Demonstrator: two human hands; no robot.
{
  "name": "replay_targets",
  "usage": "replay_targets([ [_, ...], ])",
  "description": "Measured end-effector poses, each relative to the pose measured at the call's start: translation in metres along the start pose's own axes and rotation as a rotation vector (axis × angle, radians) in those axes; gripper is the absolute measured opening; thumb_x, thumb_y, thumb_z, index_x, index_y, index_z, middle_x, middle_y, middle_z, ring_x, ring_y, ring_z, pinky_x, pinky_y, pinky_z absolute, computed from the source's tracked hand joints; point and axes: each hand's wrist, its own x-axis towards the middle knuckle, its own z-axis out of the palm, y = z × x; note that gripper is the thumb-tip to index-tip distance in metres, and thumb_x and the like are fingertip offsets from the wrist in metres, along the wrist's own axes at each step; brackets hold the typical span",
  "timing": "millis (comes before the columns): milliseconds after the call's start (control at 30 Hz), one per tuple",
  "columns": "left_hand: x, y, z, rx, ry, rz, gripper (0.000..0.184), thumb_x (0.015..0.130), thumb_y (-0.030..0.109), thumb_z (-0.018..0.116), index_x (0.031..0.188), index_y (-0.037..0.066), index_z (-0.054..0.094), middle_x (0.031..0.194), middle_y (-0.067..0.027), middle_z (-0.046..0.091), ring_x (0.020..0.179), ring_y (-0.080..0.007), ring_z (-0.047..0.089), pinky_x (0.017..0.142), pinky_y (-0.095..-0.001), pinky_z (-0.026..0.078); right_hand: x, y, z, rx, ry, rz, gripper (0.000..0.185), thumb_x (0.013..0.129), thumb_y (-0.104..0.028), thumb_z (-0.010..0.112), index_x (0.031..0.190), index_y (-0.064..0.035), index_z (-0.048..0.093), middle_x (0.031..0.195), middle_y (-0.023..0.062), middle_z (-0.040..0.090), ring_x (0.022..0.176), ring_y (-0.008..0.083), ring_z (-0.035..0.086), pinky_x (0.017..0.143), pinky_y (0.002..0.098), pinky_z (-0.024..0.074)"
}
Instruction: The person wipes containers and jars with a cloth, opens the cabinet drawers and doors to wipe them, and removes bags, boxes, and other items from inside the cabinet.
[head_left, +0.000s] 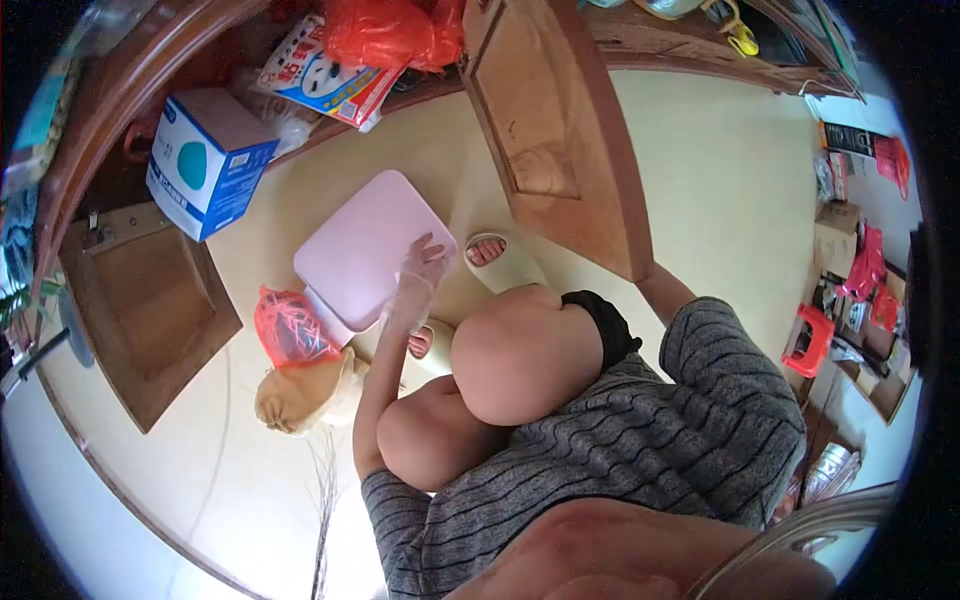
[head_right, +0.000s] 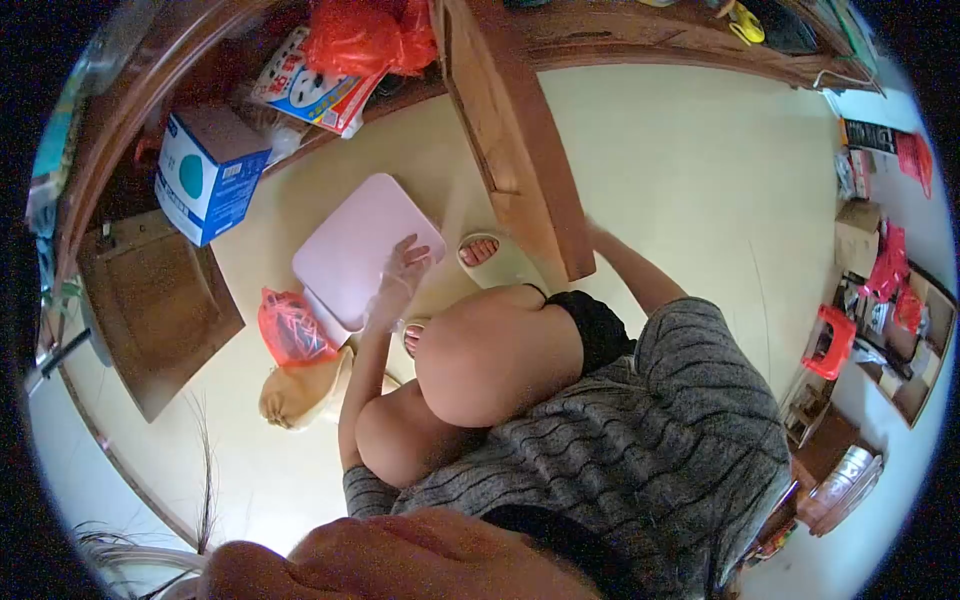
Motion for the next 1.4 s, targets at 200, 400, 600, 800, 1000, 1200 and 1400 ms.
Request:
replay_targets([
  [200,0.003,-0.036,-0.007,0.003,-0.019,0.147,0.044,0.090,0.014,0.054,0.130,0.004,0.038,0.107,-0.0110,0.058,0.098,-0.0158,0.055,0.084,-0.0248,0.044,-0.006,0.019,-0.019,-0.055,0.091,0.114,0.037,0.085,-0.035,0.049,0.106,-0.0054,0.056,0.097,0.0110,0.056,0.092,0.0224,0.054,0.082,0.0352,0.0412],
  [400,-0.003,-0.017,-0.006,0.059,0.005,-0.079,0.042,0.089,0.015,0.057,0.127,0.004,0.043,0.105,-0.0085,0.058,0.097,-0.0146,0.055,0.083,-0.0248,0.044,-0.009,0.026,-0.019,-0.101,0.117,0.160,0.035,0.089,-0.032,0.046,0.109,-0.0054,0.056,0.104,0.0127,0.056,0.098,0.0245,0.054,0.087,0.0366,0.0398],
  [600,0.006,-0.032,-0.020,-0.076,0.021,0.082,0.043,0.088,0.020,0.057,0.126,0.004,0.045,0.105,-0.0088,0.059,0.096,-0.0161,0.056,0.079,-0.0267,0.045,-0.011,0.020,0.014,-0.196,0.074,0.161,0.034,0.092,-0.028,0.042,0.113,-0.0053,0.056,0.111,0.0144,0.056,0.104,0.0266,0.053,0.093,0.0379,0.0385],
  [800,-0.013,0.016,-0.023,0.070,0.100,0.001,0.047,0.087,0.025,0.056,0.126,0.003,0.044,0.107,-0.0093,0.060,0.094,-0.0153,0.057,0.075,-0.0274,0.045,0.040,-0.064,0.089,-0.084,-0.227,-0.333,0.041,0.087,-0.023,0.049,0.121,0.0001,0.047,0.112,0.0185,0.055,0.108,0.0293,0.051,0.091,0.0362,0.0391],
  [1000,-0.022,0.008,-0.032,-0.100,0.210,0.053,0.051,0.086,0.023,0.057,0.130,0.003,0.040,0.109,-0.0109,0.058,0.095,-0.0167,0.055,0.080,-0.0283,0.043,0.082,-0.257,0.109,-0.421,1.012,-1.100,0.047,0.073,-0.016,0.067,0.115,-0.0015,0.049,0.108,0.0173,0.055,0.104,0.0331,0.050,0.093,0.0448,0.0350],
  [1200,-0.014,0.008,-0.032,-0.129,0.197,0.109,0.054,0.087,0.025,0.056,0.132,0.004,0.036,0.111,-0.0099,0.059,0.089,-0.0159,0.058,0.075,-0.0295,0.044,0.153,-0.309,0.051,-0.550,1.190,-0.615,0.061,0.076,-0.026,0.065,0.127,-0.0036,0.039,0.128,0.0230,0.042,0.115,0.0359,0.044,0.099,0.0474,0.0311],
  [1400,-0.033,0.056,-0.044,-0.407,0.124,0.145,0.052,0.091,0.034,0.045,0.134,0.006,0.033,0.116,-0.0132,0.056,0.100,-0.0204,0.055,0.085,-0.0320,0.041,0.122,-0.270,0.093,-0.418,1.085,-1.004,0.036,0.065,-0.013,0.069,0.099,-0.0088,0.058,0.092,0.0110,0.059,0.095,0.0353,0.052,0.097,0.0557,0.0282],
])
